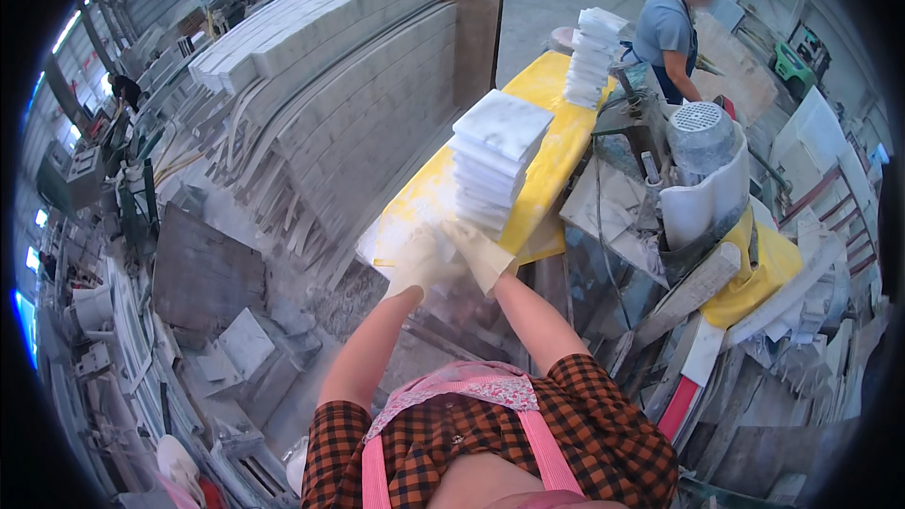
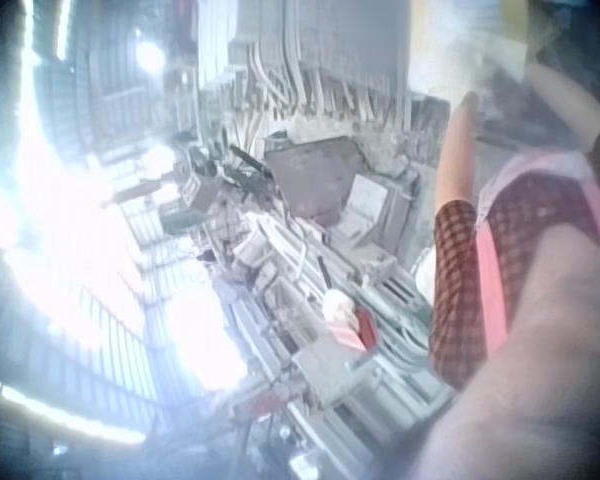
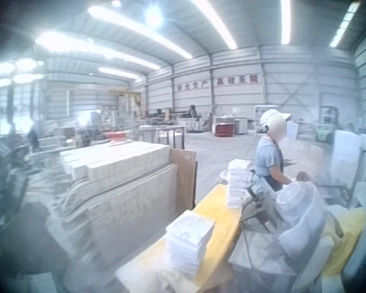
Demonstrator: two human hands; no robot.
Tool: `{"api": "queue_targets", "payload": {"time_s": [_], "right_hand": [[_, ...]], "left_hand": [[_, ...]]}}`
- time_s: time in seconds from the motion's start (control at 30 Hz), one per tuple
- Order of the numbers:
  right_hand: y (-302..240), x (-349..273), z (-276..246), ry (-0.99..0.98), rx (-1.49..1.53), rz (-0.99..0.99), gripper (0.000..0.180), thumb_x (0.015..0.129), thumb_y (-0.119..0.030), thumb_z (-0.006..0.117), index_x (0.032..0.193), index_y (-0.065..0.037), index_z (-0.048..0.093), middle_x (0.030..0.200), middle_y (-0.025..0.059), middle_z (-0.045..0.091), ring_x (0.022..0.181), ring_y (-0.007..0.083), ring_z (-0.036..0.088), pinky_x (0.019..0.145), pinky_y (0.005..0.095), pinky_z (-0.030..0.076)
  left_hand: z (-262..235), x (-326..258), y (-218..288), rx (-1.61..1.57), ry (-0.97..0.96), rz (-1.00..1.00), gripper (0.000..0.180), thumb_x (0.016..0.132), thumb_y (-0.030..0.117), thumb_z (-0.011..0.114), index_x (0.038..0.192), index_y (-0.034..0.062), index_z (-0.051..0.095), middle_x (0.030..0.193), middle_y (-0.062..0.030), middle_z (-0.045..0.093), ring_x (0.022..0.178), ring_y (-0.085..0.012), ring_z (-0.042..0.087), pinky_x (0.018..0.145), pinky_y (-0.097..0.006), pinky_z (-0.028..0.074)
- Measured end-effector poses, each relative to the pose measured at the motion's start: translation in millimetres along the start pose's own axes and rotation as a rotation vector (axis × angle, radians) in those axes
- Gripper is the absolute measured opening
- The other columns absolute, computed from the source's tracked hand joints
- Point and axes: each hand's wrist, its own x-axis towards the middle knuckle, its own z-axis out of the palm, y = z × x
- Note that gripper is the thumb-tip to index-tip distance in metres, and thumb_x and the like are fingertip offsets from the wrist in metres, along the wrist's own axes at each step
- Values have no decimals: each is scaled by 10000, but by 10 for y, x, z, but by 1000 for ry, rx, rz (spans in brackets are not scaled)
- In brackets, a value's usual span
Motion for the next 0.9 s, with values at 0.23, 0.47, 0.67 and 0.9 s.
{"api": "queue_targets", "payload": {"time_s": [0.23,0.47,0.67,0.9], "right_hand": [[45,-104,66,75,10,-38,728,947,-36,573,1607,-238,341,1635,71,383,1428,268,483,1184,361,429],[649,492,917,111,530,85,396,1047,-274,500,1392,-115,610,1362,48,631,1268,192,574,1086,338,438],[347,231,622,82,625,189,446,1030,-148,456,1470,-137,528,1458,65,553,1332,206,529,1140,336,418],[-54,-649,117,489,960,254,344,1041,-180,606,1338,-21,674,1306,107,696,1270,215,624,1076,323,460]], "left_hand": [[11,-73,145,-170,4,-156,784,729,407,778,1301,-79,549,1234,-305,681,1190,-410,665,1014,-426,521],[-22,-120,144,-127,-12,-142,735,773,356,734,1345,-61,536,1241,-309,679,1206,-425,655,1022,-449,514],[-35,-166,153,-194,-1,-120,734,789,344,730,1362,-67,526,1268,-321,662,1225,-437,641,1045,-454,500],[61,-147,78,-163,42,-76,743,797,400,755,1334,-70,549,1269,-324,660,1207,-440,651,1033,-465,513]]}}
